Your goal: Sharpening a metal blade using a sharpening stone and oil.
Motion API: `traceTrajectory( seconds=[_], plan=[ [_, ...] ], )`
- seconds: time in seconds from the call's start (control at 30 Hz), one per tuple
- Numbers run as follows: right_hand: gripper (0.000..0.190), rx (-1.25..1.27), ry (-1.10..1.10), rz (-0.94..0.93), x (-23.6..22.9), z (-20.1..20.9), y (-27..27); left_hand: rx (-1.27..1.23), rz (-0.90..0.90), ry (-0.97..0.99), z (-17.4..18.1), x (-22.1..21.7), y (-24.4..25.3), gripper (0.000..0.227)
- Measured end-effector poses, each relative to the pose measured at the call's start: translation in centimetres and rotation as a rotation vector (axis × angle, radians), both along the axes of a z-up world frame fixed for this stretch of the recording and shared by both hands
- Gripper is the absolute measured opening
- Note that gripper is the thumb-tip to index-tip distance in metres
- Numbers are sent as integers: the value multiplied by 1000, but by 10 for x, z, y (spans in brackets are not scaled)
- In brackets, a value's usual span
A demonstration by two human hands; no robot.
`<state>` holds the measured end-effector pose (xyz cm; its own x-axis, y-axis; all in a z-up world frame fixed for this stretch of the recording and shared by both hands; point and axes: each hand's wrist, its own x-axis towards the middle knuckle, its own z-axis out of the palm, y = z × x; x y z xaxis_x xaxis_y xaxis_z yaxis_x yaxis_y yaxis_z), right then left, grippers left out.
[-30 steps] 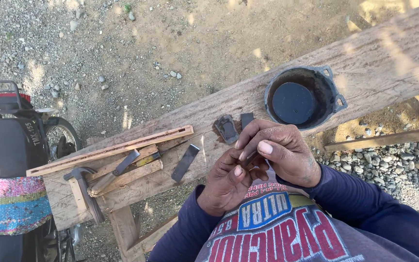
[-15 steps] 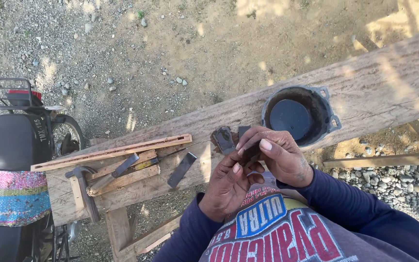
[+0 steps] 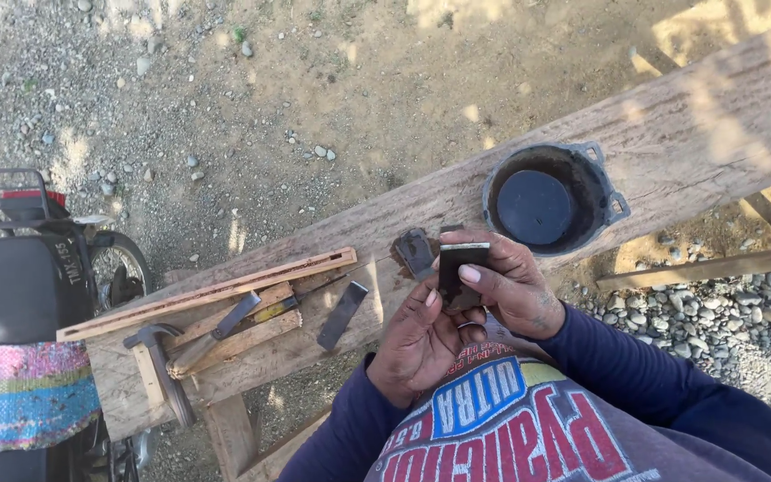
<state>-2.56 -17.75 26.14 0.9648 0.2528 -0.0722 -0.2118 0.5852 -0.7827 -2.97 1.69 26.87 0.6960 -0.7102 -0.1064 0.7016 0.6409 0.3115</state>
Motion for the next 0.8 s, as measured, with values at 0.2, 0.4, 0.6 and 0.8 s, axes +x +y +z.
traceTrajectory(
  seconds=[0.2,0.4,0.6,0.8],
  plan=[
    [47,-67,11,-91,-10,14,40,5,-71,32,4,1,33,49],
    [43,37,92,-164,-31,-8,63,10,-126,58,-14,-5,58,40],
    [44,14,125,-197,-39,-14,63,10,-132,95,-25,-15,57,38],
    [54,-90,117,-177,-22,-11,47,86,-2,96,-30,-14,37,41]
  ],
)
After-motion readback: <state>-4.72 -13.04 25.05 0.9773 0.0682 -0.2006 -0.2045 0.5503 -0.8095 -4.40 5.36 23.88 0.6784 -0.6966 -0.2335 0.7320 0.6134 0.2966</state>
